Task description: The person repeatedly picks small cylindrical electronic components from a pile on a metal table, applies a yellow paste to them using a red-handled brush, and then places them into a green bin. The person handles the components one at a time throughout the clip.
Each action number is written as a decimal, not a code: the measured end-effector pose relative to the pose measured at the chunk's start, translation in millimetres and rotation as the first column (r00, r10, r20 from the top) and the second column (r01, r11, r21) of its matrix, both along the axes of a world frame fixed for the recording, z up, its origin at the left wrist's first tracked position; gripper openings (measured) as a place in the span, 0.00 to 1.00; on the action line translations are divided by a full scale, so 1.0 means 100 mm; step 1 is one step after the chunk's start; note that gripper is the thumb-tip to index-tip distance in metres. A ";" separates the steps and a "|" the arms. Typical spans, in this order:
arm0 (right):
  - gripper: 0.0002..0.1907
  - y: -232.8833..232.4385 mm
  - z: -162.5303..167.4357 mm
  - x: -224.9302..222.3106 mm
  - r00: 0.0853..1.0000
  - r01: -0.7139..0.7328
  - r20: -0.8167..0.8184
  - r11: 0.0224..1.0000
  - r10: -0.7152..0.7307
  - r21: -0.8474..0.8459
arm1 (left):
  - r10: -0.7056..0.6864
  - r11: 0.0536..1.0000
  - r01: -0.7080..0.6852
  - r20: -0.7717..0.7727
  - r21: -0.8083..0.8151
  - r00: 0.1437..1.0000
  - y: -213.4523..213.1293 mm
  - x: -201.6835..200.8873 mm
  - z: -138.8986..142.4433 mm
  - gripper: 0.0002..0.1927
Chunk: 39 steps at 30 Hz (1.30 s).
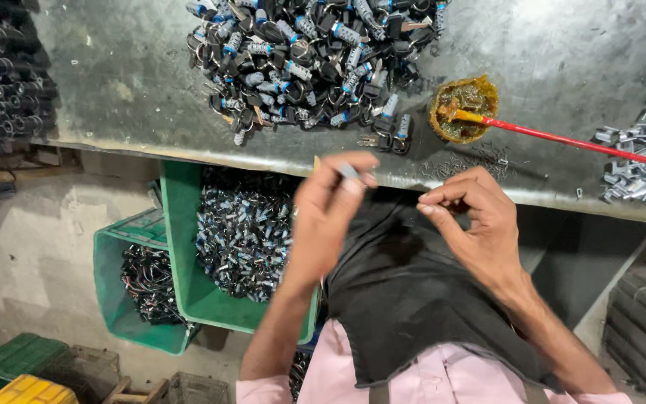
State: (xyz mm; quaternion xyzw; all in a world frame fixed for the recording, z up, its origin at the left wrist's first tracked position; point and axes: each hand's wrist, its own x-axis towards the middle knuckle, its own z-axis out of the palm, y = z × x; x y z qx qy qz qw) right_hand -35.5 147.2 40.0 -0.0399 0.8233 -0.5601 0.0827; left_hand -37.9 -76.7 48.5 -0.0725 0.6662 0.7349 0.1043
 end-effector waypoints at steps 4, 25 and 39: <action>0.08 -0.11 0.00 -0.02 0.999 0.024 0.048 0.972 -0.013 -0.235 | 0.125 0.889 -0.206 0.215 0.410 0.969 0.26 0.24 -0.29 0.13; 0.11 -0.32 0.16 0.00 0.885 -0.147 -0.394 0.952 0.247 0.268 | 0.121 0.944 -0.176 0.203 0.278 0.972 0.28 0.39 -0.16 0.14; 0.10 -0.24 0.12 0.13 0.941 -0.129 -0.289 0.976 0.176 0.176 | -0.148 0.973 0.127 -0.097 -0.192 0.984 0.21 0.31 0.12 0.14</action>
